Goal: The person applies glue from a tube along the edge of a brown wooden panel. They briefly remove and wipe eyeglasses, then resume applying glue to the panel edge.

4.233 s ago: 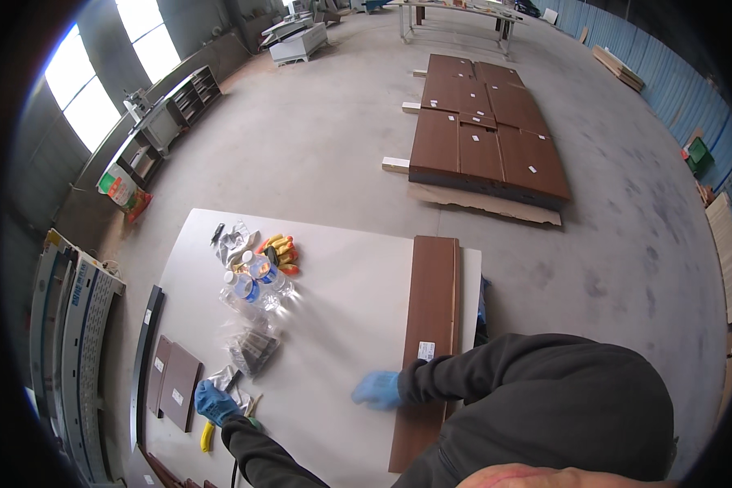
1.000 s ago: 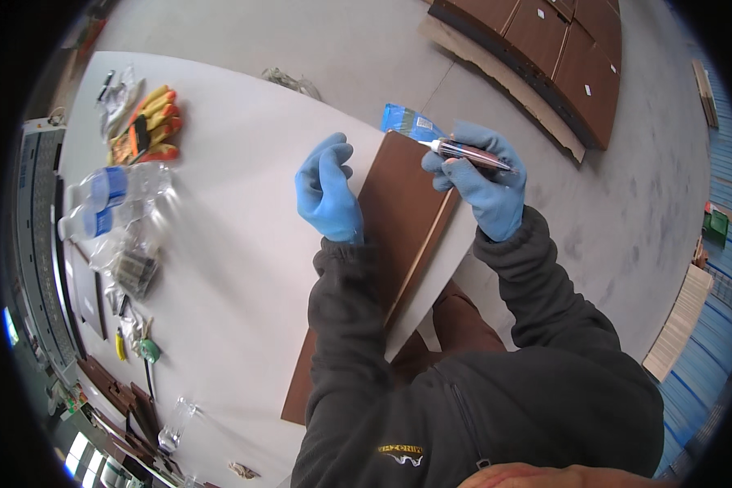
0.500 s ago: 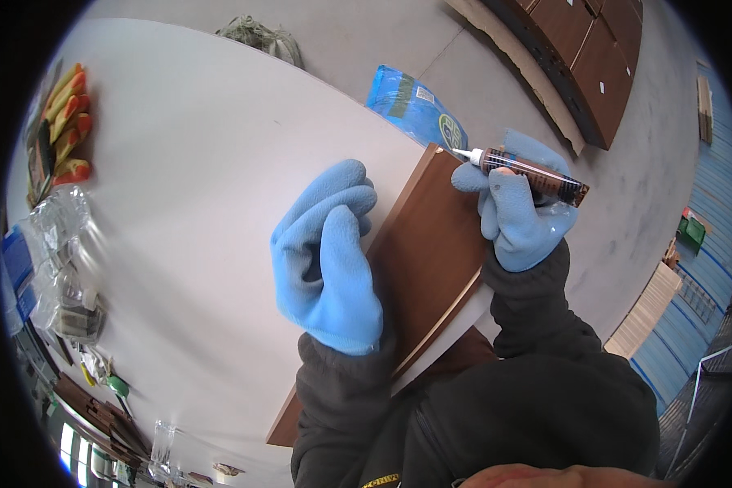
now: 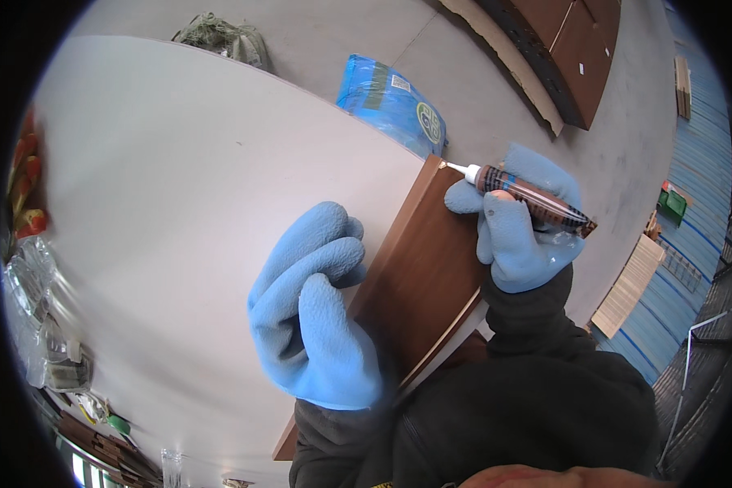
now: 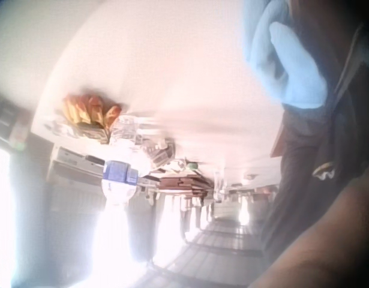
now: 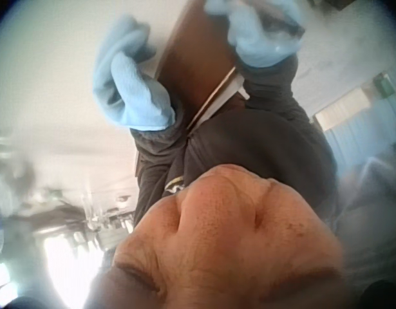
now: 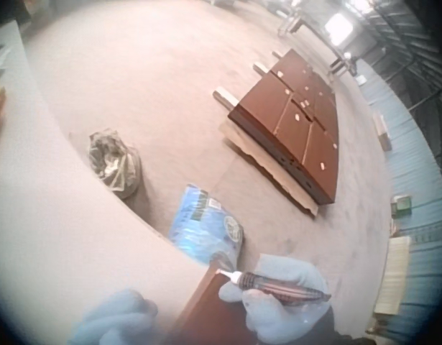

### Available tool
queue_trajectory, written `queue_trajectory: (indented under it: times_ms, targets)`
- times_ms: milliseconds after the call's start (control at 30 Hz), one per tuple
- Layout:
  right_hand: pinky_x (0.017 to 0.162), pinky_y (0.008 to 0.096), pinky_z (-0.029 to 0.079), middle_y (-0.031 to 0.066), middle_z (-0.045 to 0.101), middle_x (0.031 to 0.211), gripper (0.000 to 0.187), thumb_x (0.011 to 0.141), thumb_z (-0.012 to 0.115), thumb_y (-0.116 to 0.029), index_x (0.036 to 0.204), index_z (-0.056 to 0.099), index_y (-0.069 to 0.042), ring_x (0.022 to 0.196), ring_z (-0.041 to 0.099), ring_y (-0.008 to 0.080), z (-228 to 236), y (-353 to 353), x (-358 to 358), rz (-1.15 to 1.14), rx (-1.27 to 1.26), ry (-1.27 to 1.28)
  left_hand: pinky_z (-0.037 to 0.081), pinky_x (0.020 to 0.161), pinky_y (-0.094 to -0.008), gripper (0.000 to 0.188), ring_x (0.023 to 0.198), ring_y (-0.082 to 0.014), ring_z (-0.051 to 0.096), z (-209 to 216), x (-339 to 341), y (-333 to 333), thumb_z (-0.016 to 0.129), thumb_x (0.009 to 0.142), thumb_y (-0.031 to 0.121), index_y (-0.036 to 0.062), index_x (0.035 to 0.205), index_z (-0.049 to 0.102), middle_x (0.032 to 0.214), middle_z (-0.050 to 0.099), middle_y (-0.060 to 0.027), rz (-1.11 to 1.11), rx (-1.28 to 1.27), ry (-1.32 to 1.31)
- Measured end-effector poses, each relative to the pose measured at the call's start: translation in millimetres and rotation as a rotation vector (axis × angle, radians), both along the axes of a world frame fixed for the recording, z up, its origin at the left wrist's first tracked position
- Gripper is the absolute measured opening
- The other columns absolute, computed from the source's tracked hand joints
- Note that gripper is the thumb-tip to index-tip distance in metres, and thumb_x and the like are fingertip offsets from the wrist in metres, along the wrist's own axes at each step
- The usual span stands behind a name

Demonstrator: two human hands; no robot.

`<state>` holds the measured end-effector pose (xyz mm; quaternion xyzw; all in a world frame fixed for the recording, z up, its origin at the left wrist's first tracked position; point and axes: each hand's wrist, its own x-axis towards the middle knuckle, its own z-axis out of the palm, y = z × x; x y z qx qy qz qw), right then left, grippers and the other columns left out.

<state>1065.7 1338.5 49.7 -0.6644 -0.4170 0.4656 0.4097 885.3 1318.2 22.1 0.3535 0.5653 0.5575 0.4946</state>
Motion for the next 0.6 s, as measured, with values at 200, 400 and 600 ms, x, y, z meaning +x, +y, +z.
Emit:
queue_trajectory:
  times_ms: [200,400,600]
  targets:
    - [0.082,0.0345,0.061,0.018,0.075,0.097,0.03,0.096,0.067,-0.003,0.124,0.057,0.003,0.088,0.075,0.0208,-17.1,-9.6,-3.2,-0.001,0.256,0.002,0.063,0.082,-0.0378,0.02,0.1,-0.0326,0.073,-2.4,-4.1,-0.3,0.052,0.106,0.012,-0.005,0.111,0.06,0.123,0.065,-0.0318,-0.002,0.007,-0.057]
    - [0.082,0.0356,0.062,0.0193,0.075,0.098,0.035,0.097,0.068,-0.003,0.128,0.054,0.003,0.089,0.075,0.0216,-22.6,-12.4,2.4,0.056,0.298,-0.015,0.063,0.083,-0.0384,0.02,0.1,-0.0331,0.074,-3.6,-5.0,-1.1,0.053,0.106,0.014,-0.0048,0.111,0.06,0.122,0.066,-0.0318,-0.008,0.008,-0.072]
    - [0.079,0.0344,0.062,0.0187,0.075,0.098,0.034,0.097,0.068,-0.002,0.127,0.055,0.004,0.087,0.075,0.0211,-23.6,-11.6,-0.6,0.024,0.281,0.003,0.063,0.085,-0.0393,0.02,0.1,-0.0328,0.074,-2.5,-4.9,-1.1,0.055,0.106,0.015,-0.0045,0.111,0.06,0.122,0.066,-0.0315,-0.006,-0.013,-0.086]
